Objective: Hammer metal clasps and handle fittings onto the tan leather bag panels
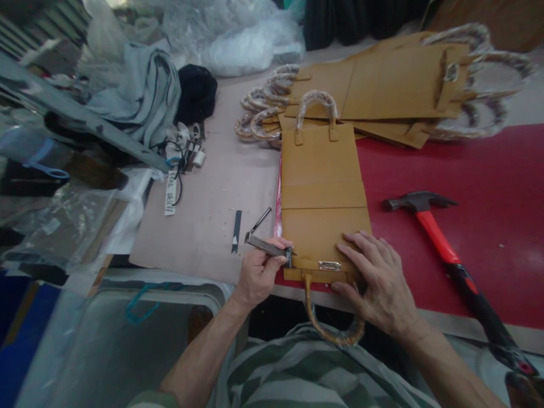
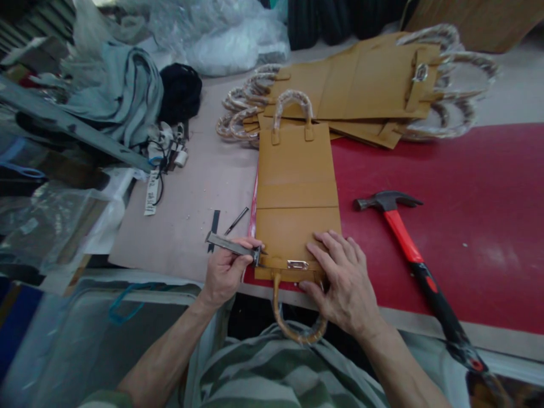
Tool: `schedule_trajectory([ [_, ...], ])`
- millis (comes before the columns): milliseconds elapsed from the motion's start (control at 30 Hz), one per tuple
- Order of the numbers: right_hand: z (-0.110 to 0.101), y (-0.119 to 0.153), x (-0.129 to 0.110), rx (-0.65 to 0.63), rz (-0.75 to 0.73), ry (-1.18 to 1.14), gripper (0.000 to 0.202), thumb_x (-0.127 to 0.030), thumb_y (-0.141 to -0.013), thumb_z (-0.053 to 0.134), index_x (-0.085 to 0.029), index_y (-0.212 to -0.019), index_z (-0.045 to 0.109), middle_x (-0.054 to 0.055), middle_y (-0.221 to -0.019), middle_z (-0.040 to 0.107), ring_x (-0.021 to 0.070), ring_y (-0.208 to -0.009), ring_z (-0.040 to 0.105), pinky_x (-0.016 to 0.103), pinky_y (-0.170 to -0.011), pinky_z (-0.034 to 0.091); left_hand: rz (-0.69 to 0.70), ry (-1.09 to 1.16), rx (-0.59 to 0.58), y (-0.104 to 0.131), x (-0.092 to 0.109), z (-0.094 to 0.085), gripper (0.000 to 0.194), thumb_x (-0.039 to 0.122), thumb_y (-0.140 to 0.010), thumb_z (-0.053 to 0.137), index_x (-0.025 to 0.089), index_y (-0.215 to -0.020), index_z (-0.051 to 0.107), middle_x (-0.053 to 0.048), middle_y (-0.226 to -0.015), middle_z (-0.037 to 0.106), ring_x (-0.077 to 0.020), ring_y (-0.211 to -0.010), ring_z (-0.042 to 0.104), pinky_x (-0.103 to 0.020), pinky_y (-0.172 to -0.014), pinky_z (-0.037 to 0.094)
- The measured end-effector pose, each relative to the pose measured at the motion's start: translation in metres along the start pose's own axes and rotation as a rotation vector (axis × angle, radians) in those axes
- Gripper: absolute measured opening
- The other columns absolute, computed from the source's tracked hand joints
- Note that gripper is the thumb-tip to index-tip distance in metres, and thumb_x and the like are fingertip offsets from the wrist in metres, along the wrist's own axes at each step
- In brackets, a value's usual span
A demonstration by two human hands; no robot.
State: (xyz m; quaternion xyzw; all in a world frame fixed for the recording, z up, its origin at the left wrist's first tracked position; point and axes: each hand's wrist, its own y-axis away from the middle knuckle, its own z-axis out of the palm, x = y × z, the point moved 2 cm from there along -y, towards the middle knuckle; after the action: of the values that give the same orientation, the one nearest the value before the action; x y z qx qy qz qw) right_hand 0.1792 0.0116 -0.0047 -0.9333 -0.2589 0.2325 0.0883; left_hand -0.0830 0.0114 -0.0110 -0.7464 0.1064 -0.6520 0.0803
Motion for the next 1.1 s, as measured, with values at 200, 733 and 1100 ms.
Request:
schedule_trajectory([
  [200, 0.000, 0.000, 0.000, -0.002, 0.006, -0.014, 0.059, -0.055, -0.090, 0.060, -0.018, -0.136, 0.053, 0.018, -0.145, 0.052, 0.0398, -0.138, 0.042, 0.063, -0.112, 0.032, 0.034, -0.013, -0.011, -0.001, 0.003, 0.002, 0.010, 0.022, -0.097, 0.062, 0.018, -0.106, 0.063, -0.009, -0.109, 0.073, -0.0208, -0.101, 0.072, -0.036, -0.090, 0.059],
  [733, 0.000, -0.001, -0.001, 0.013, 0.000, -0.016, 0.059, -0.053, -0.090, 0.062, -0.018, -0.136, 0.053, 0.018, -0.145, 0.052, 0.0395, -0.139, 0.041, 0.062, -0.113, 0.032, 0.149, -0.196, -0.089, -0.007, 0.012, 0.006, 0.009, 0.020, -0.098, 0.056, 0.017, -0.105, 0.061, -0.011, -0.107, 0.072, -0.0202, -0.102, 0.070, -0.037, -0.091, 0.057],
  [1100, 0.004, 0.001, 0.000, 0.017, 0.015, -0.004, 0.061, -0.056, -0.088, 0.063, -0.018, -0.135, 0.054, 0.017, -0.146, 0.052, 0.0396, -0.139, 0.041, 0.062, -0.114, 0.032, 0.106, -0.088, -0.126, -0.012, 0.003, 0.004, 0.008, 0.023, -0.096, 0.058, 0.017, -0.101, 0.060, -0.010, -0.104, 0.069, -0.0203, -0.097, 0.070, -0.036, -0.087, 0.058],
])
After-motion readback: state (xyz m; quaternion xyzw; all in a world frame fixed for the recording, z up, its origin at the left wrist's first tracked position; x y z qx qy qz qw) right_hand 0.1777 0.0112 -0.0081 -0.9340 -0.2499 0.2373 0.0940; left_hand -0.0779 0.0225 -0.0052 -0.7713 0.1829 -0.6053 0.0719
